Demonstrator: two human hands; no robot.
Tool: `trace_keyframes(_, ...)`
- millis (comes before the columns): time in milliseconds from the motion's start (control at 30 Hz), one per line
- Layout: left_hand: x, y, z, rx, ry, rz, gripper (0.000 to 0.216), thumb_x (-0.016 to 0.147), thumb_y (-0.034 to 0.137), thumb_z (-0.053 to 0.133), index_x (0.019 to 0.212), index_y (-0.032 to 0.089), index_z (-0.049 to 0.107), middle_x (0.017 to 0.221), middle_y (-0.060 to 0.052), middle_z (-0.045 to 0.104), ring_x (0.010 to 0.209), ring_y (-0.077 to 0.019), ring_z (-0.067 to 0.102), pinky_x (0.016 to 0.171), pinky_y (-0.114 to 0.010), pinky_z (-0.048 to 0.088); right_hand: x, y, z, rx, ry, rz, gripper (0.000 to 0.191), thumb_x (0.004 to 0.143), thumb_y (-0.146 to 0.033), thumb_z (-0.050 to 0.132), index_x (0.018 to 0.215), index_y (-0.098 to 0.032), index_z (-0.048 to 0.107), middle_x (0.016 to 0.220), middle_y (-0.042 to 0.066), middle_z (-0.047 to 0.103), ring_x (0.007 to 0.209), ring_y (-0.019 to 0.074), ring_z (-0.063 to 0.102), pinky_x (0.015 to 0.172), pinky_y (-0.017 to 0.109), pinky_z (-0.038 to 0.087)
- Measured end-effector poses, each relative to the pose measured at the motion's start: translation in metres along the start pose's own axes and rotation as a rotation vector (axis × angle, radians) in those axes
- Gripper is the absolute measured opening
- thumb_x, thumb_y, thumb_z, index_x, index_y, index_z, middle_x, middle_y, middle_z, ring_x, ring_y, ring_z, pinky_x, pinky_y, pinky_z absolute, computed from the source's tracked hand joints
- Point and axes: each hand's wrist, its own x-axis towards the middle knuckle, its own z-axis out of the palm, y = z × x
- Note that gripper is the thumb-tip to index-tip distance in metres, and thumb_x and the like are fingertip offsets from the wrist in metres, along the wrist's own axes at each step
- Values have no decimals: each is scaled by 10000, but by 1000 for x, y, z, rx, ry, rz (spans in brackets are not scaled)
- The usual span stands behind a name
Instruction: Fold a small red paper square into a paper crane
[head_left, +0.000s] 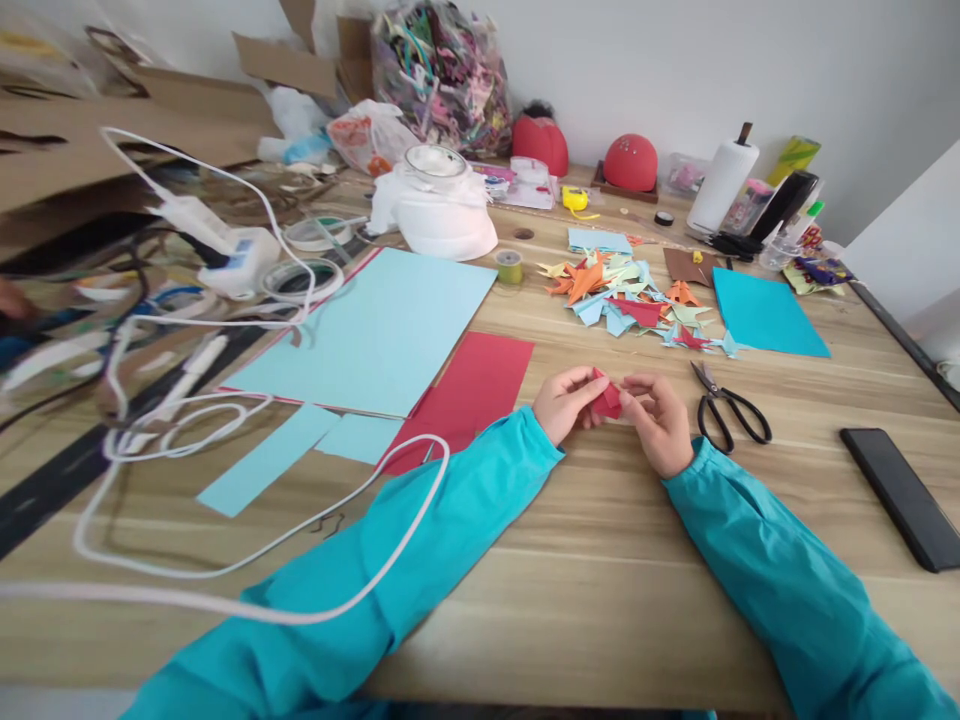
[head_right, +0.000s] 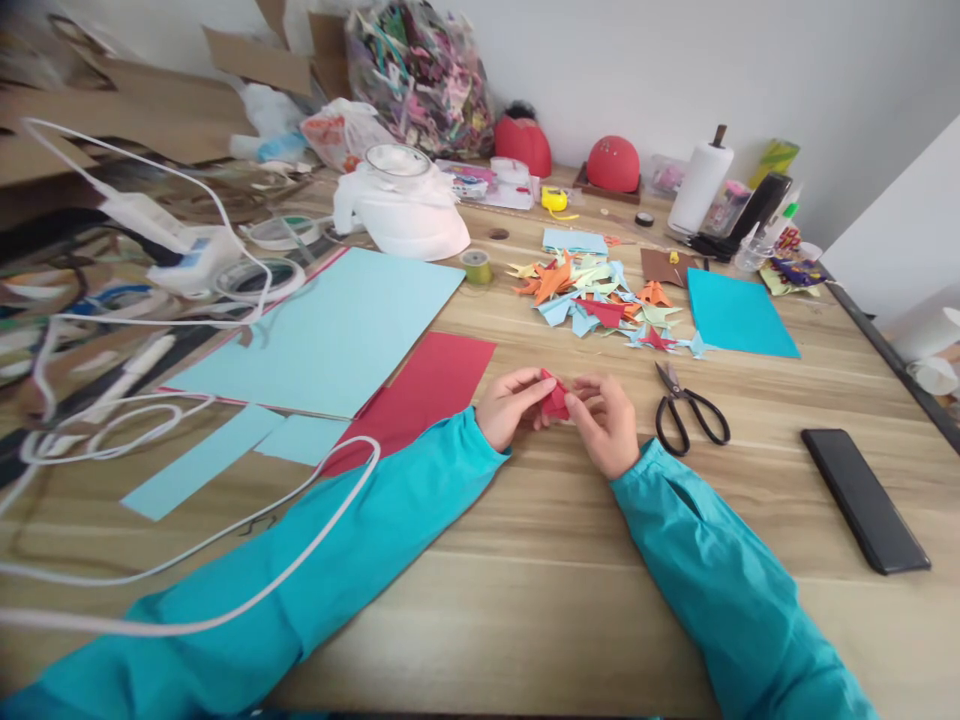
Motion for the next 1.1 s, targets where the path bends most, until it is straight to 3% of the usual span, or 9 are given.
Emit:
trace_keyframes(167,-2,1,1,65,-36,27,324,701,451,622,763,133,618,503,13,570,407,-81,501,399,-193,382,5,7,2,141,-206,154,296,736,-440,634,806,-153,628,637,22,636,562,132,565,531,269,458)
trace_keyframes(467,-2,3,3,119,31,106,309,718,423,610,589,143,581,528,37,472,334,-33,380,337,-211,239,6,-2,0,116,-194,196,273,702,-436,663,737,-165,657,590,10,631,490,114,534,476,249,432)
trace_keyframes(867,0,2,0,137,-10,125,307,750,407,577,598,142,611,559,28,475,375,-45,401,385,-228,282,7,-1,-3,54,-232,190,275,741,-439,627,709,-165,642,537,1,595,489,117,520,473,246,413)
trace_keyframes(1100,1,0,-2,114,1,87,354,780,426,524,612,133,627,438,26,449,364,-66,399,371,-221,271,7,1,-3,47,-245,181,269,735,-433,637,707,-165,638,538,1,597,493,121,523,473,248,407)
